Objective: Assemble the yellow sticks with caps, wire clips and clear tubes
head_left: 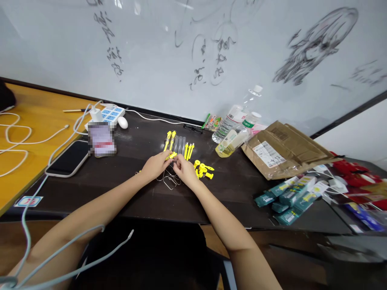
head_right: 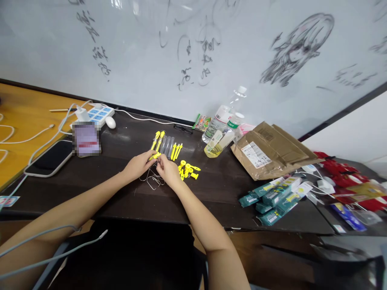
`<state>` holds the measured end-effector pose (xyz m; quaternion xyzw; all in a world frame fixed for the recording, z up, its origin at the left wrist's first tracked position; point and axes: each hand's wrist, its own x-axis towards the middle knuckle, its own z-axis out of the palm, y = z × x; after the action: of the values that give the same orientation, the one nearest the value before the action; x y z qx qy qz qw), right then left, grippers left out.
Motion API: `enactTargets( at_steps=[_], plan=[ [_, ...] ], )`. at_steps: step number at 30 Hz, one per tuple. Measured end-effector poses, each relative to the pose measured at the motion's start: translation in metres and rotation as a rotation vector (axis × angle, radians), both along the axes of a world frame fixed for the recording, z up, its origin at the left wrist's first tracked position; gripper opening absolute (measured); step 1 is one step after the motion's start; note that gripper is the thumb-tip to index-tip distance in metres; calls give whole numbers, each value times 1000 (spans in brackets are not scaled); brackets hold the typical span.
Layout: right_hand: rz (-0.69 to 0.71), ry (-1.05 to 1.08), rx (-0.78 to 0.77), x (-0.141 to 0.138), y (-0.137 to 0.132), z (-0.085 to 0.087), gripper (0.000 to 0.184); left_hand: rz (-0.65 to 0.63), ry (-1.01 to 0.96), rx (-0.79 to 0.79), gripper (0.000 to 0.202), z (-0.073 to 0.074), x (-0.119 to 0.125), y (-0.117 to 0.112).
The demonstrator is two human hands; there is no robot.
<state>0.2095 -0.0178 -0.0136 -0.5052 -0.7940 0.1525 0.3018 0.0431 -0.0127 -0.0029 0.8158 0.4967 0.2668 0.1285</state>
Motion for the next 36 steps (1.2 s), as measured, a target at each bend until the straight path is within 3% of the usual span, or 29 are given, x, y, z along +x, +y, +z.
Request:
enactTargets(
  at_steps=[12, 17, 21, 27, 32, 36],
  plan=[
    [72, -158, 94, 8, 5, 0, 10, -1, 11, -81, 26, 6, -1, 3],
    [71, -108, 71, 8, 1, 8, 7, -18, -85, -77, 28, 3, -6, 8],
    [205, -21, 24, 2, -6, 9, 6, -28, -267, -33, 31, 4, -11, 11],
    [267, 294, 5, 1, -5, 10, 30, -116, -331, -20, 31, 6, -9, 8],
    [183, 702, -251, -2, 4, 0, 24, -180, -315, -49, 33, 4, -7, 6],
    [209, 832, -368, -9, 5, -4, 30, -213, -323, -54, 33, 2, -7, 6]
  ],
)
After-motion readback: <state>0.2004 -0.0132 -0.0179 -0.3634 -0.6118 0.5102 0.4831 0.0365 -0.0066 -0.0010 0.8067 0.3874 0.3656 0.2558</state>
